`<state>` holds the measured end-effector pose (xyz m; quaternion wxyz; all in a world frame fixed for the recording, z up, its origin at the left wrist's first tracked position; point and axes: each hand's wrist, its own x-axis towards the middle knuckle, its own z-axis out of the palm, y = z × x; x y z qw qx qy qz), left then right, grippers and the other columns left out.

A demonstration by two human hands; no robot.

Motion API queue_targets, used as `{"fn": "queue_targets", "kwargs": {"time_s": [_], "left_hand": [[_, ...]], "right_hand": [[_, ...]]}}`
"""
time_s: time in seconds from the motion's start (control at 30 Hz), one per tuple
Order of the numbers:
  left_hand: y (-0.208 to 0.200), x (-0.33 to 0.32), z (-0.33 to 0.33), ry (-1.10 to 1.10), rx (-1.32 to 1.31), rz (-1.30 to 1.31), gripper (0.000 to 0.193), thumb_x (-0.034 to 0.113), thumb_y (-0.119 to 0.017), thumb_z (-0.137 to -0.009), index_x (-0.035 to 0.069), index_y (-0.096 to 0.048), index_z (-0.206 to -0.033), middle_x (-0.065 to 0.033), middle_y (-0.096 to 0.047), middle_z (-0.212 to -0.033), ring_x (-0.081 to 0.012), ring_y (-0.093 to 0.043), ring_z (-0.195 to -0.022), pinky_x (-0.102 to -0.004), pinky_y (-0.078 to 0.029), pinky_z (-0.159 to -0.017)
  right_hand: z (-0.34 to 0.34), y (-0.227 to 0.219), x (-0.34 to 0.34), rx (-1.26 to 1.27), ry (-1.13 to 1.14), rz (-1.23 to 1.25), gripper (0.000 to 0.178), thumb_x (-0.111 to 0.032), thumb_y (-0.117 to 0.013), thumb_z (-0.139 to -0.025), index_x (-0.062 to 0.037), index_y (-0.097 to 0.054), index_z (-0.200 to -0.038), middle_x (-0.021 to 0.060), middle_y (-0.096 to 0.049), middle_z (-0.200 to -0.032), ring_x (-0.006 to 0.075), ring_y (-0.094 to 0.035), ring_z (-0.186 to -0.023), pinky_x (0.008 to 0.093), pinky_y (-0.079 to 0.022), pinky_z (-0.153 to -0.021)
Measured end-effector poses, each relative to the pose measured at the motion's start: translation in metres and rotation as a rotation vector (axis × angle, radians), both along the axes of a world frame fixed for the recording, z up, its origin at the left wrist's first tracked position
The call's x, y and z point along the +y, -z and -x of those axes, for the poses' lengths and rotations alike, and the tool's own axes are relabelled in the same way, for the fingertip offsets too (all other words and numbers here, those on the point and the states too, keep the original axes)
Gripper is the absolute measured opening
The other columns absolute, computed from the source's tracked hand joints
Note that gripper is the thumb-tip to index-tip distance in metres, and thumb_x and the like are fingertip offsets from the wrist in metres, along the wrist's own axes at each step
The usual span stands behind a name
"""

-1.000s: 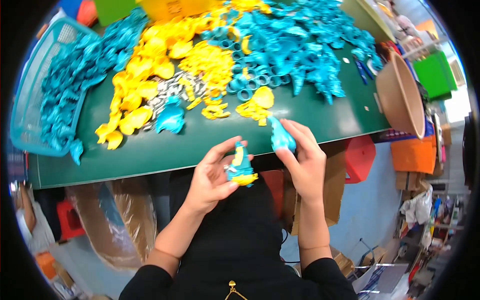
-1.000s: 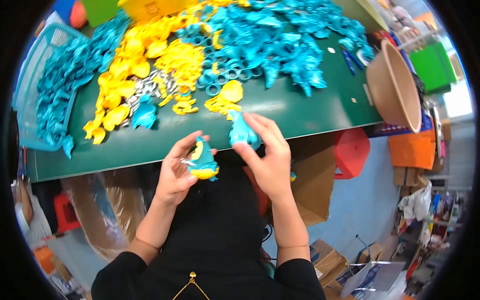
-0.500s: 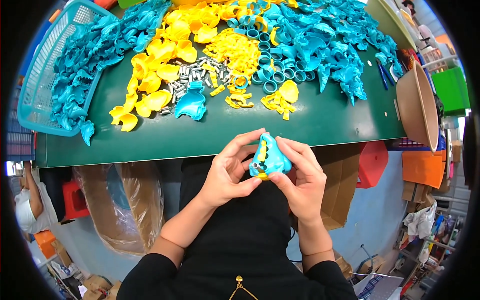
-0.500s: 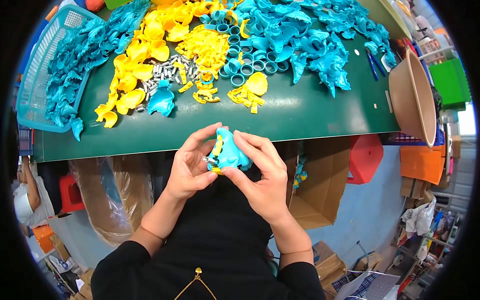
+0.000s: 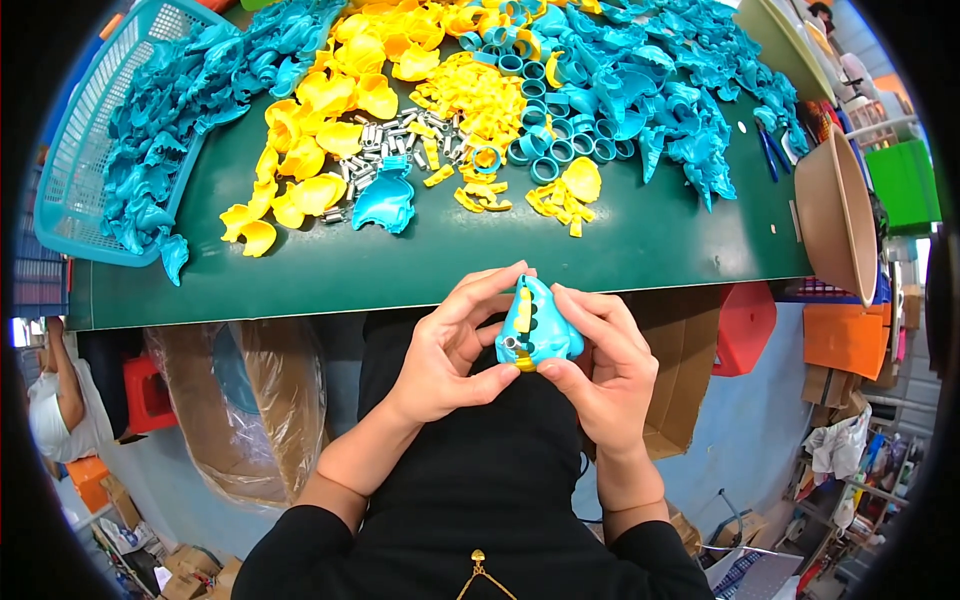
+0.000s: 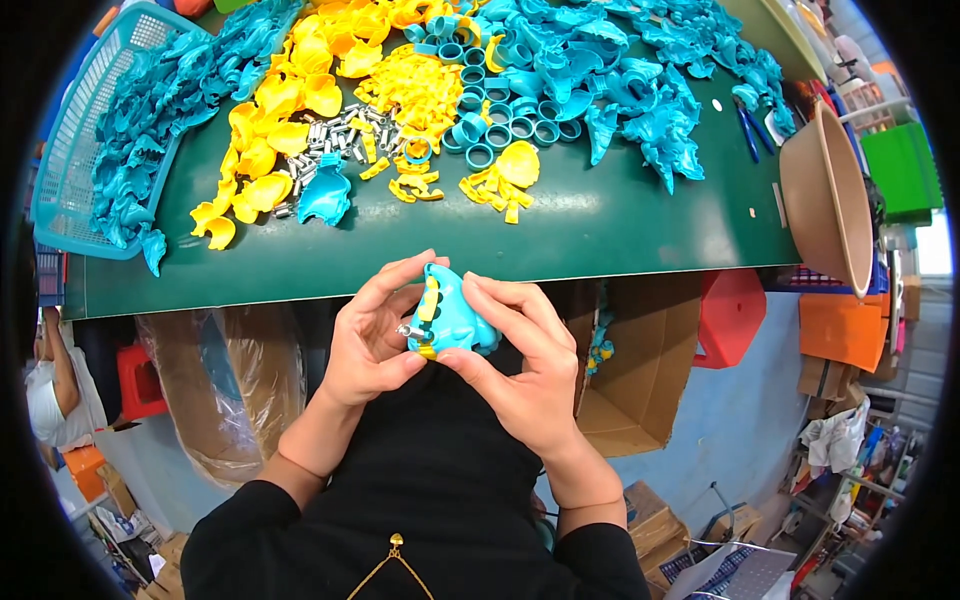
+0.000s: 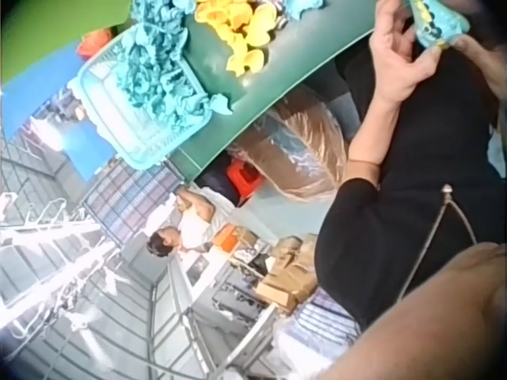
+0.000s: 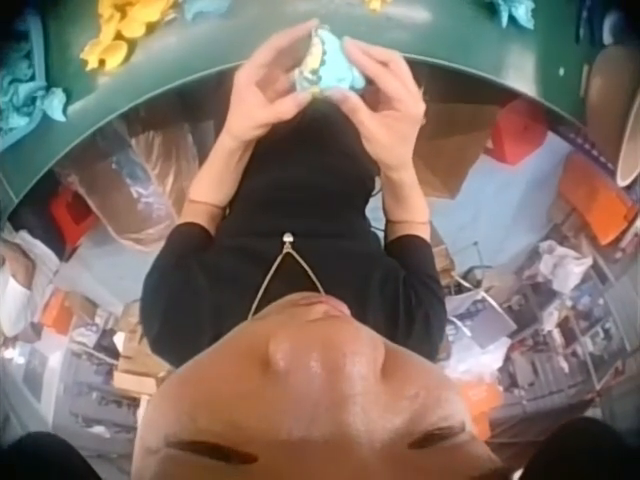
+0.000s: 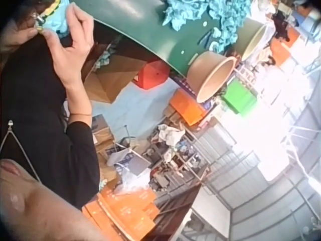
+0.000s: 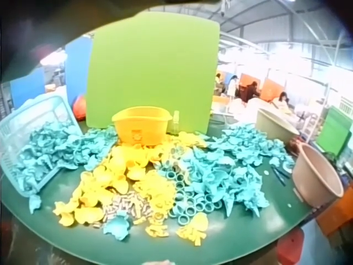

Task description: Assembling small colorful plastic toy parts to create a figure at a workbench.

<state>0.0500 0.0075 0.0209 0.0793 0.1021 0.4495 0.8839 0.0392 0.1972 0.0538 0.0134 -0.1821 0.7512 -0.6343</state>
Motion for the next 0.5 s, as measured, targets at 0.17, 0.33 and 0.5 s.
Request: {"fn": "queue_targets", "kwargs": {"time_s": [0.17,0.33,0.5], "left_hand": [[0.000,0.001,0.000,-0.006,-0.034,0.018,0.081,0.000,-0.074,-0.078,-0.003,-0.037,-0.150,-0.0143,-0.040,-0.149,-0.0275,-0.048,-0.134,-0.0400,-0.044,-0.110],[-0.001,-0.001,0.000,0.027,0.017,0.006,0.078,-0.007,-0.071,-0.080,0.000,-0.039,-0.150,-0.0136,-0.035,-0.154,-0.0272,-0.044,-0.138,-0.0403,-0.044,-0.111],[0.002,-0.016,0.004,0.127,-0.189,-0.180,0.080,0.000,-0.078,-0.081,0.000,-0.037,-0.150,-0.0255,-0.035,-0.156,-0.0314,-0.038,-0.144,-0.0435,-0.045,-0.110]], "right_hand": [[-0.001,0.001,0.000,-0.018,0.005,0.000,0.051,-0.001,-0.079,-0.082,0.0059,-0.062,-0.129,0.0176,-0.056,-0.129,0.0247,-0.059,-0.118,0.0338,-0.052,-0.097],[0.000,0.000,0.000,-0.027,-0.006,0.013,0.051,0.001,-0.079,-0.080,0.0059,-0.063,-0.129,0.0178,-0.056,-0.129,0.0252,-0.059,-0.119,0.0343,-0.051,-0.097],[0.001,-0.011,-0.003,-0.071,-0.101,0.035,0.051,0.005,-0.078,-0.077,0.0060,-0.065,-0.126,0.0160,-0.057,-0.124,0.0230,-0.058,-0.116,0.0332,-0.050,-0.097]]}}
